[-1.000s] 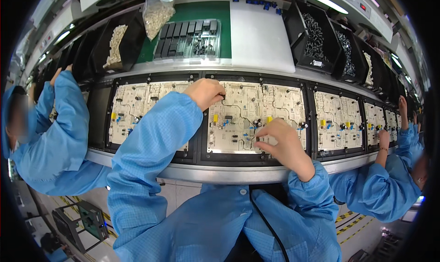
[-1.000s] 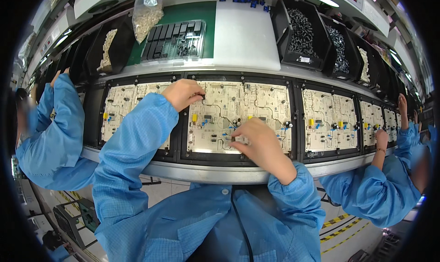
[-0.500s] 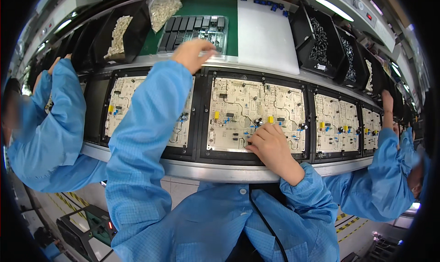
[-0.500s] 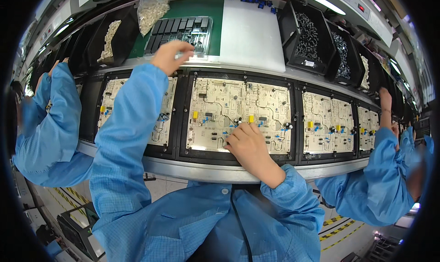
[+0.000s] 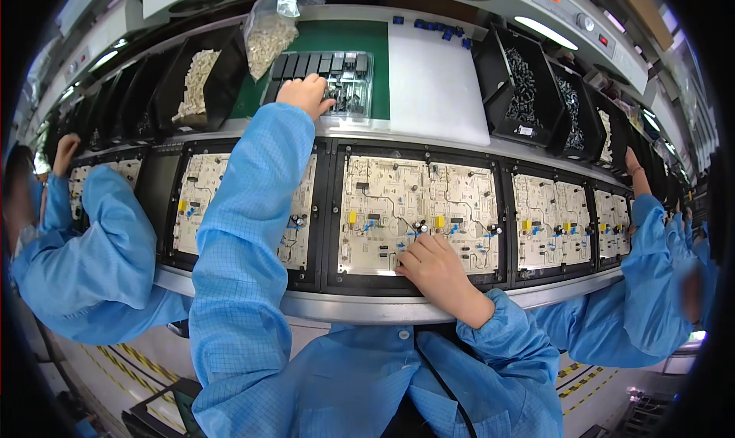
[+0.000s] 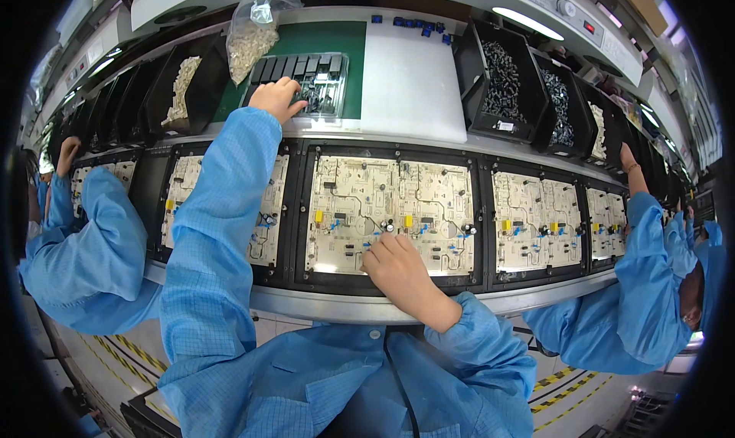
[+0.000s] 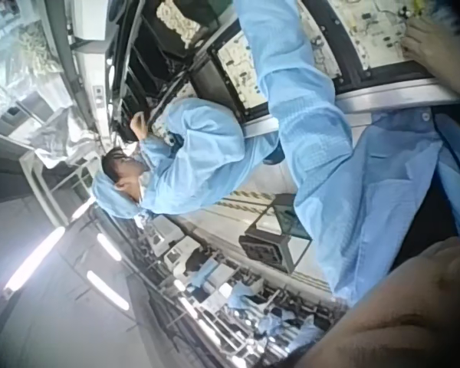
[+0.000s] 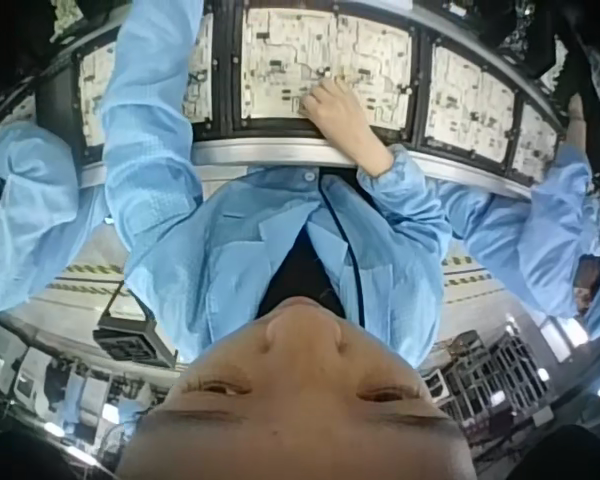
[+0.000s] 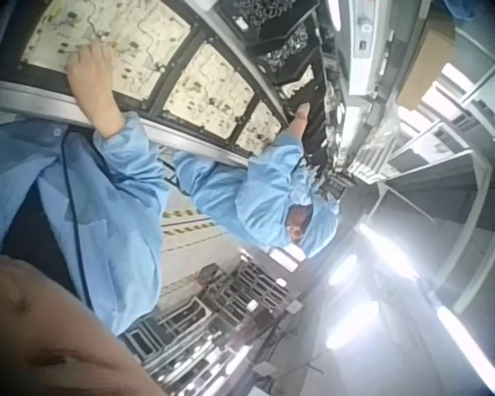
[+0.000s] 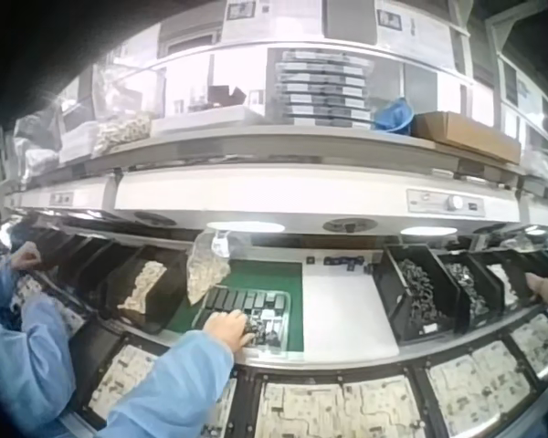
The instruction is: Manually placing electronic components onto circuit boards on a factory assembly line.
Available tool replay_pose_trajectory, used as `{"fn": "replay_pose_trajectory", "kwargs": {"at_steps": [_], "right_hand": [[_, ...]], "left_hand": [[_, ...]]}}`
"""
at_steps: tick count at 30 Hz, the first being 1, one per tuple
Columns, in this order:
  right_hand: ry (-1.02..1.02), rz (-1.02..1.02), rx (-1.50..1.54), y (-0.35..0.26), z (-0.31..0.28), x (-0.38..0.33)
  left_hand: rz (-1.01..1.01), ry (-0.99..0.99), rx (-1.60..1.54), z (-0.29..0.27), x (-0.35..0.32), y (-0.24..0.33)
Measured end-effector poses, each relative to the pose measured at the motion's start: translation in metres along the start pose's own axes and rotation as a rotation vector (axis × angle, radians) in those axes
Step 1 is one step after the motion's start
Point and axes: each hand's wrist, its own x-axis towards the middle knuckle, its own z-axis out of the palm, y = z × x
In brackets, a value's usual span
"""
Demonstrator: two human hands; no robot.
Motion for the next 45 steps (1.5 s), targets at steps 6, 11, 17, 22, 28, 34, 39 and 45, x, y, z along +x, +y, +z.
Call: {"fn": "replay_pose_trajectory", "kwargs": {"at_steps": [6,11,17,22,28,34,39,45], "right_hand": [[0.032,-0.034,0.169,0.011,-0.019,0.013],[0.27,0.187,0.249,0.103,-0.046,0.112],[0.491,0.634,-0.207,0.306,0.012,0.248],[0.585,0.805,-0.022,0.359,0.029,0.263],[0.794,0.699,0.014,0.342,0.021,0.264],[0.434,0.289,0.916,0.182,-0.024,0.208],[-0.218,0.274,1.588,0.039,-0.052,0.099],[-0.539,0.382,1.837,-0.014,-0.041,0.069]], "left_hand": [[0.004,-0.059,0.084,-0.007,-0.001,0.011],[-0.031,0.011,-0.113,-0.015,-0.023,-0.006],[-0.075,0.062,-0.176,-0.007,-0.035,-0.025],[-0.306,-0.006,-0.089,-0.017,-0.03,-0.011],[-0.325,-0.096,0.129,-0.014,-0.024,0.0],[0.055,-0.282,0.317,-0.024,-0.025,-0.017],[0.033,-0.261,0.005,-0.037,-0.021,-0.041],[-0.069,0.023,-0.364,-0.086,-0.048,-0.043]]}}
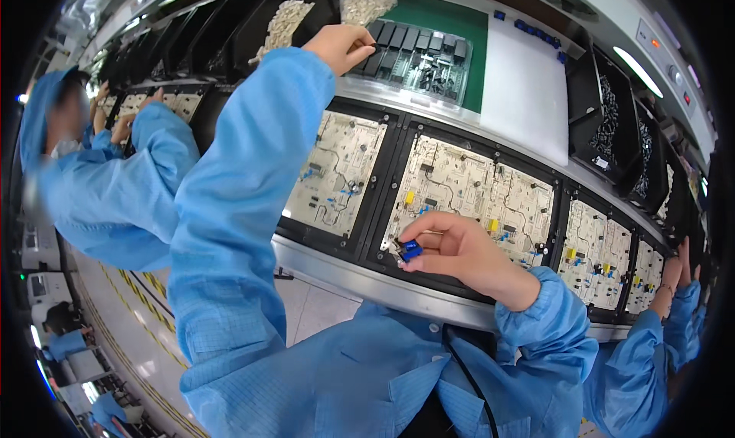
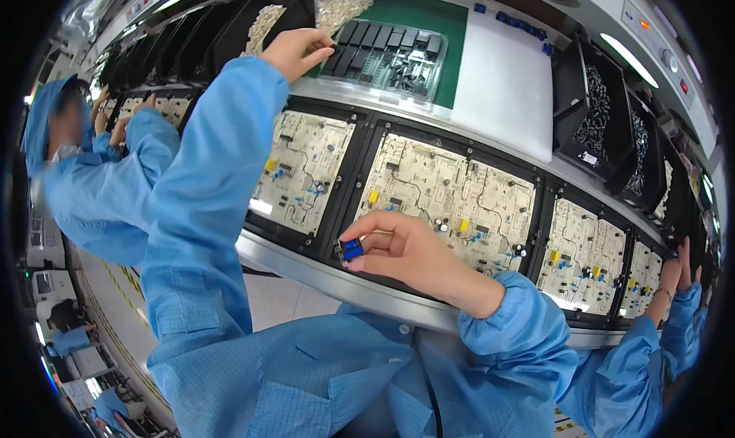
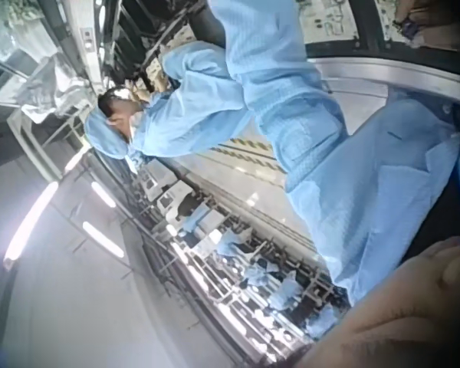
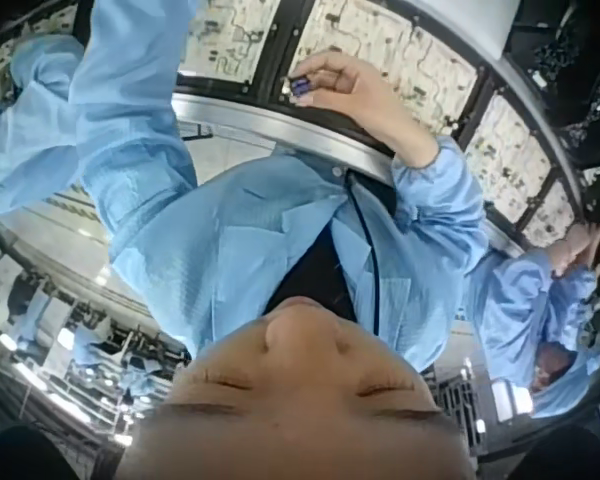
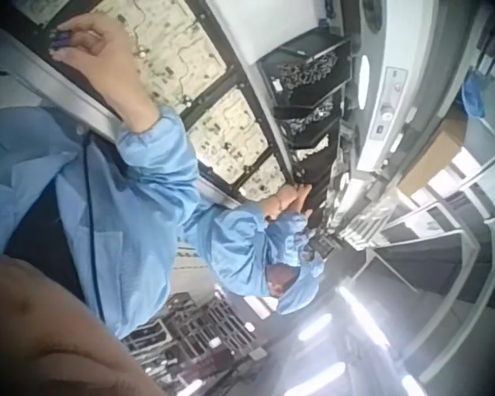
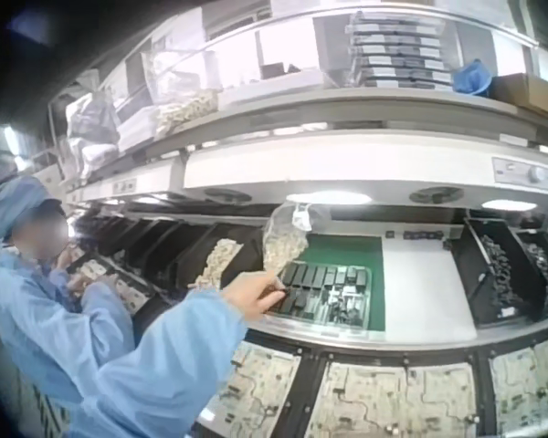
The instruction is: Manually placing electronic components onto circuit boards on a factory assembly line.
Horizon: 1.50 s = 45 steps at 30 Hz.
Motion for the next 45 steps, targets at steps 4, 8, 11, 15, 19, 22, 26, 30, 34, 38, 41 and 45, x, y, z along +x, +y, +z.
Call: {"fn": "replay_pose_trajectory", "kwargs": {"at_steps": [4,8,11,15,19,22,26,30,34,38,41,45], "right_hand": [[0.013,-0.028,-0.211,0.011,0.003,0.022],[0.074,-0.231,-0.801,0.021,0.017,0.056],[0.071,-0.32,-0.962,0.038,0.022,0.081],[0.096,-0.461,-1.319,0.044,0.029,0.1],[0.087,-0.445,-1.488,0.043,0.036,0.107],[0.07,-0.485,-1.577,0.044,0.039,0.11],[0.11,-0.479,-1.576,0.049,0.047,0.111],[0.146,-0.462,-1.563,0.052,0.049,0.108],[0.136,-0.508,-1.412,0.053,0.039,0.108],[0.075,-0.121,-0.64,0.027,0.032,0.095],[0.074,-0.092,-0.438,0.034,0.032,0.067],[0.033,-0.068,-0.726,0.041,0.046,0.031]], "left_hand": [[0.003,0.03,-0.247,-0.025,-0.089,0.041],[-0.111,0.29,-0.304,-0.012,-0.175,0.049],[-0.422,0.443,-0.453,0.01,-0.224,0.05],[-0.461,0.492,-0.633,0.044,-0.261,0.039],[-0.429,0.55,-0.739,0.051,-0.268,0.032],[-0.362,0.647,-0.621,0.047,-0.262,0.036],[-0.377,0.66,-0.643,0.046,-0.255,0.035],[-0.409,0.692,-0.704,0.052,-0.252,0.034],[-0.433,0.694,-0.651,0.048,-0.253,0.038],[-0.402,0.668,-0.668,0.048,-0.24,0.041],[-0.165,0.474,-0.575,0.042,-0.201,0.055],[0.079,0.256,-0.478,0.049,-0.109,0.056]]}}
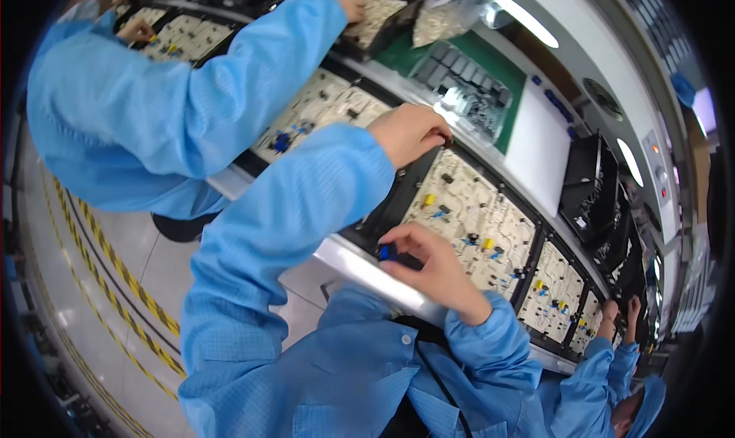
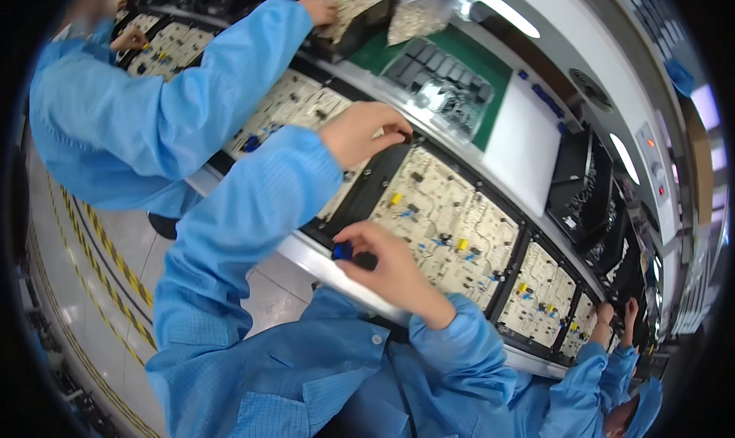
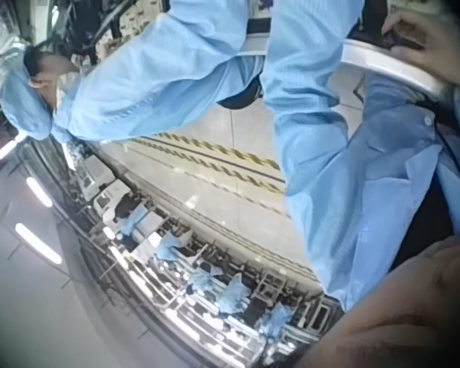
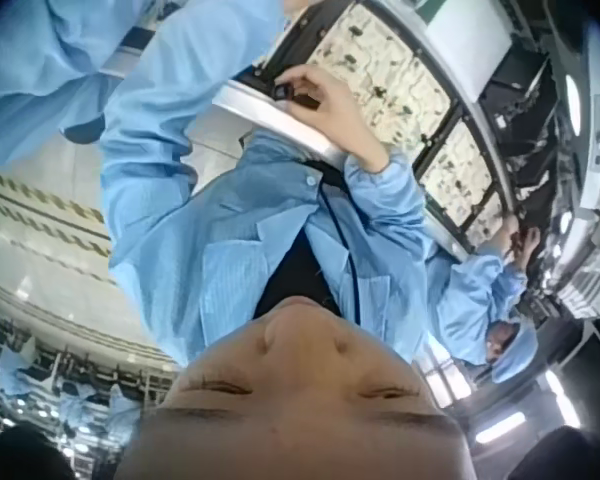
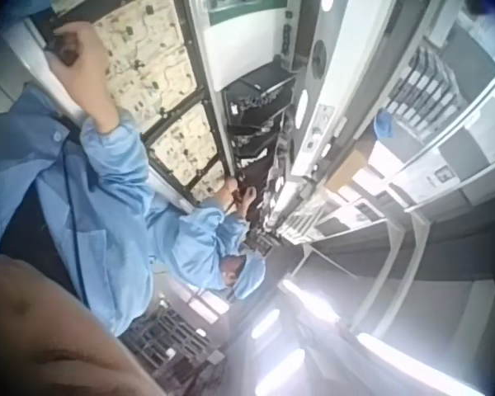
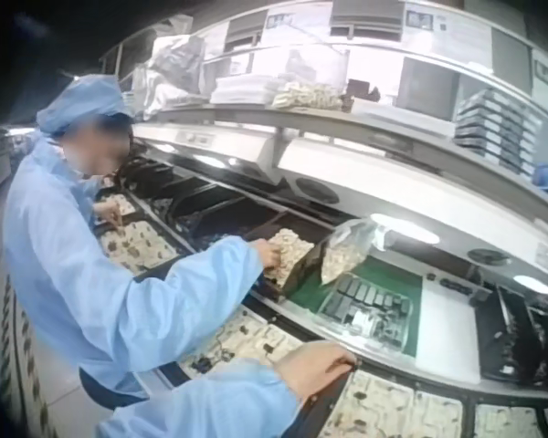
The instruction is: Manually placing electronic components onto circuit boards on a factory assembly line.
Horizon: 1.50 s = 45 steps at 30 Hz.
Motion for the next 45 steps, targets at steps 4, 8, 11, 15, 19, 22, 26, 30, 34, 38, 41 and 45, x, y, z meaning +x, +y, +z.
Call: {"fn": "replay_pose_trajectory", "kwargs": {"at_steps": [4,8,11,15,19,22,26,30,34,38,41,45], "right_hand": [[0.132,-0.064,-0.003,0.006,-0.008,-0.029],[0.299,-0.11,0.043,0.02,-0.028,-0.047],[0.355,-0.104,0.05,0.027,-0.037,-0.056],[0.39,-0.092,0.054,0.032,-0.042,-0.059],[0.47,-0.135,0.073,0.028,-0.044,-0.061],[0.464,-0.185,0.053,0.023,-0.047,-0.063],[0.437,-0.212,0.015,0.019,-0.051,-0.063],[0.354,-0.123,0.112,0.007,-0.054,-0.052],[0.211,-0.124,0.01,-0.005,-0.049,-0.026],[0.191,-0.307,-0.288,-0.026,-0.039,-0.01],[0.192,-0.356,-0.293,-0.031,-0.028,-0.001],[0.179,-0.401,-0.359,-0.04,-0.02,0.004]], "left_hand": [[-0.089,-0.14,0.276,0.031,0.084,-0.025],[-0.175,-0.403,0.686,0.057,0.134,-0.047],[-0.061,-0.189,0.924,0.072,0.143,-0.049],[-0.027,-0.443,0.835,0.082,0.151,-0.039],[-0.05,-0.501,0.751,0.082,0.155,-0.043],[-0.034,-0.347,0.676,0.078,0.154,-0.046],[-0.095,-0.075,0.244,0.054,0.151,-0.028],[-0.125,0.01,0.083,-0.002,0.106,0.015],[-0.225,0.24,-0.008,-0.035,0.023,0.027],[-0.331,0.447,0.019,-0.046,-0.071,0.037],[-0.483,0.545,-0.098,-0.045,-0.125,0.044],[-0.552,0.608,-0.231,-0.039,-0.151,0.033]]}}
